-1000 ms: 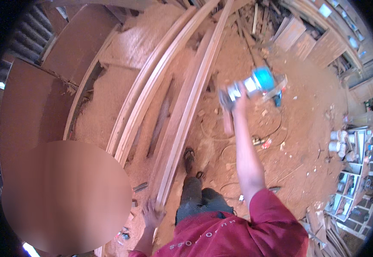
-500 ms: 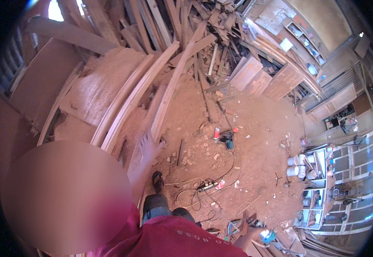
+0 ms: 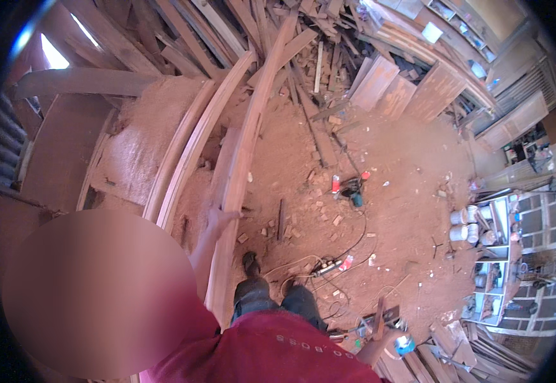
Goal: The person uses a hand-held power router to shape the edge of a curved wooden board, then picks up and sets aside another board before resuming routing on the same piece.
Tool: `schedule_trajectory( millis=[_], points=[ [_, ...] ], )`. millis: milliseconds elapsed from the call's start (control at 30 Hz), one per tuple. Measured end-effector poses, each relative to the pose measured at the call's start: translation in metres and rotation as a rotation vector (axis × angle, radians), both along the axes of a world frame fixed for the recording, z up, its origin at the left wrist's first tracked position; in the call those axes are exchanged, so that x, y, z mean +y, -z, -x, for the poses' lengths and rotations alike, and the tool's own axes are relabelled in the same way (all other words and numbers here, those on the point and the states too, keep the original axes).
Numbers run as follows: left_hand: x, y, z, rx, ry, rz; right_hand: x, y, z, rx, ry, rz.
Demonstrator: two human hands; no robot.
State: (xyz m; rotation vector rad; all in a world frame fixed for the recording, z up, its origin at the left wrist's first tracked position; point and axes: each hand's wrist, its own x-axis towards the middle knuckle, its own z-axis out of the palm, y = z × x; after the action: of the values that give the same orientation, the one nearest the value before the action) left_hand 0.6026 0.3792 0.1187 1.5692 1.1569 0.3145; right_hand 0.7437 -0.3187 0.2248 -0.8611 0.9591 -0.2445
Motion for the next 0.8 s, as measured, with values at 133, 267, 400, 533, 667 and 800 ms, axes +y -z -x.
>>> schedule_trajectory(
  millis=[133, 267, 400, 533, 667, 800],
  points=[
    [-0.125, -0.055, 0.076, -0.069, 0.014, 0.237, 0.03, 0.014, -0.086, -0.041, -0.086, -0.176],
    [-0.25, -0.06, 0.122, -0.078, -0.096, 0.252, 0.083, -0.007, -0.147, -0.063, -0.219, -0.461],
    [-0.346, -0.077, 0.147, 0.031, -0.16, 0.091, 0.133, -0.042, -0.172, -0.102, -0.42, -0.697],
    [-0.421, -0.128, 0.155, 0.123, -0.216, 0.02, 0.157, -0.08, -0.174, -0.011, -0.58, -0.757],
    [-0.479, -0.156, 0.154, 0.108, -0.325, -0.173, 0.138, -0.048, -0.197, -0.091, -0.732, -0.506],
    [-0.516, -0.197, 0.152, 0.103, -0.424, -0.136, 0.114, 0.017, -0.241, -0.166, -0.851, -0.317]
  ],
)
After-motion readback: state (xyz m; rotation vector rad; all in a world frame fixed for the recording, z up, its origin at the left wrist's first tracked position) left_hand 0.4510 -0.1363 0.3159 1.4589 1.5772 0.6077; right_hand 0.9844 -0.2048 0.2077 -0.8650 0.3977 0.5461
